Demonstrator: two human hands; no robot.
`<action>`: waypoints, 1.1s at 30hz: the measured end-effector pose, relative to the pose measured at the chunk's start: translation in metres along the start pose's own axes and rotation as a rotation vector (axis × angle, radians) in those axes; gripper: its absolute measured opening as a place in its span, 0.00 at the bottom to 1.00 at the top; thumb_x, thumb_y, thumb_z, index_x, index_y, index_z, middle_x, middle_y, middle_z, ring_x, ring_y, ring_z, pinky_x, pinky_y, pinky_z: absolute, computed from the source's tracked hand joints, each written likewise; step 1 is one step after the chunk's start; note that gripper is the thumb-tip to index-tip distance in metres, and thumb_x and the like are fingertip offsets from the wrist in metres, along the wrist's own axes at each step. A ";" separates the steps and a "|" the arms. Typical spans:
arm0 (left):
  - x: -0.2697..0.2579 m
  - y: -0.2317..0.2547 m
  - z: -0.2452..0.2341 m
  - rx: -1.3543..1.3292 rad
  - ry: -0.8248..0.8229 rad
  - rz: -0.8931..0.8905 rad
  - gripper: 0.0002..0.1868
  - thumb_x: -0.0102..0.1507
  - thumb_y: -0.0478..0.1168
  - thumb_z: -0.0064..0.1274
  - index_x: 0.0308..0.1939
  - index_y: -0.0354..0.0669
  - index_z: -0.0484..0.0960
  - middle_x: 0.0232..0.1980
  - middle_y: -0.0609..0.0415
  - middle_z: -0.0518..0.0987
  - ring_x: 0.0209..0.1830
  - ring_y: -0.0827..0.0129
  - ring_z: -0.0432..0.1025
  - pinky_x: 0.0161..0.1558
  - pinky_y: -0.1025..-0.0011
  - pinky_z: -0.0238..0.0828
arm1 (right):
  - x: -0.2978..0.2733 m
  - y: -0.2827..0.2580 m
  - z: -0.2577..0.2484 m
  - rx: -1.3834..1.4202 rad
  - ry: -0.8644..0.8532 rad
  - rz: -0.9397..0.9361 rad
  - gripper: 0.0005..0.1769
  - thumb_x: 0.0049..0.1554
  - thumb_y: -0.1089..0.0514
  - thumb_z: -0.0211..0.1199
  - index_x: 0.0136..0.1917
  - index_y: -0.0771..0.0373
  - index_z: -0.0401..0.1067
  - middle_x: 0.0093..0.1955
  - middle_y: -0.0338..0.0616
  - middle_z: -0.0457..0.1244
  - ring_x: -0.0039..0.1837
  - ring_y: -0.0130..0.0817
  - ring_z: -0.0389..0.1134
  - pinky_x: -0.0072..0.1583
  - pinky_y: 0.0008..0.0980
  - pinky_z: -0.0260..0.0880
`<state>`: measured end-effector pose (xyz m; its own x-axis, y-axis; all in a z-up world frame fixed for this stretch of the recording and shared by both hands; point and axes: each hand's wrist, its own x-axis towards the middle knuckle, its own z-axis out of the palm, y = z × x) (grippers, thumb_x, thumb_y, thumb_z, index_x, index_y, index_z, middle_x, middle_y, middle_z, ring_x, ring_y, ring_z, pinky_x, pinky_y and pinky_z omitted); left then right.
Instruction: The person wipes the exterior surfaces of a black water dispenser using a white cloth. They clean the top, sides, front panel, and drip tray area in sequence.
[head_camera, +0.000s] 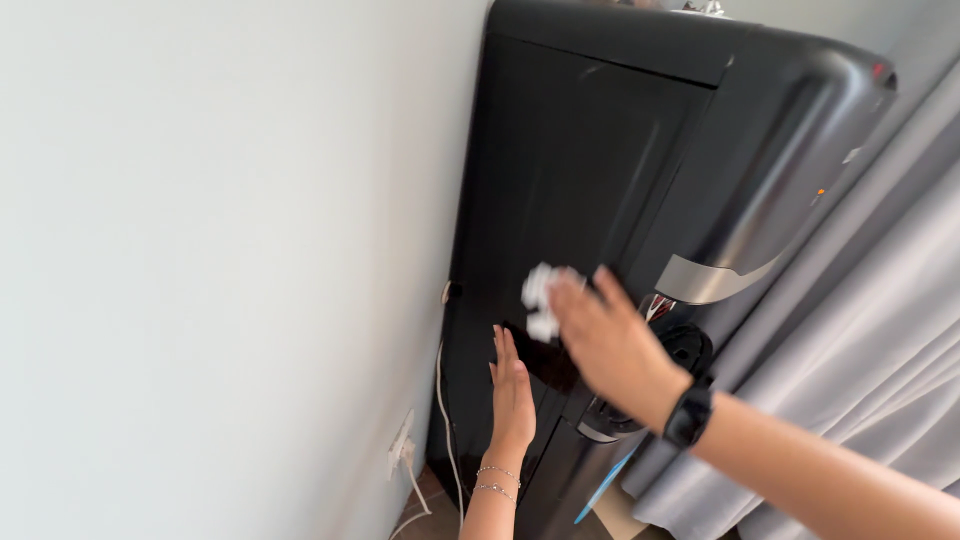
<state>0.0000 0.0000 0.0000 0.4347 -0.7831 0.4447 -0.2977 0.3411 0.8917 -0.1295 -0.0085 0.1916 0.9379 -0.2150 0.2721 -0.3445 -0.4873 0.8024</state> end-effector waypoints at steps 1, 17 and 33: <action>0.000 0.003 0.002 -0.005 0.004 0.011 0.48 0.67 0.70 0.06 0.81 0.41 0.41 0.86 0.49 0.36 0.86 0.59 0.32 0.79 0.54 0.21 | 0.001 0.015 -0.005 -0.038 0.030 0.075 0.36 0.51 0.54 0.54 0.72 0.69 0.63 0.77 0.51 0.53 0.80 0.44 0.48 0.75 0.56 0.45; -0.006 0.018 0.016 -0.053 0.022 0.049 0.54 0.63 0.76 0.03 0.81 0.42 0.42 0.86 0.49 0.37 0.86 0.61 0.31 0.80 0.54 0.19 | -0.034 -0.004 0.000 0.072 0.017 -0.031 0.38 0.50 0.54 0.54 0.72 0.72 0.62 0.78 0.55 0.52 0.79 0.46 0.47 0.75 0.55 0.42; -0.007 0.023 0.018 -0.078 0.027 0.007 0.54 0.63 0.76 0.04 0.81 0.43 0.42 0.87 0.52 0.37 0.86 0.62 0.31 0.80 0.56 0.20 | -0.039 -0.011 0.002 0.062 -0.094 -0.092 0.37 0.50 0.55 0.54 0.71 0.72 0.62 0.80 0.56 0.51 0.82 0.49 0.45 0.75 0.57 0.38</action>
<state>-0.0250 0.0043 0.0159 0.4555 -0.7667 0.4524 -0.2346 0.3868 0.8918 -0.1621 0.0033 0.1709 0.9589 -0.2435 0.1458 -0.2617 -0.5597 0.7863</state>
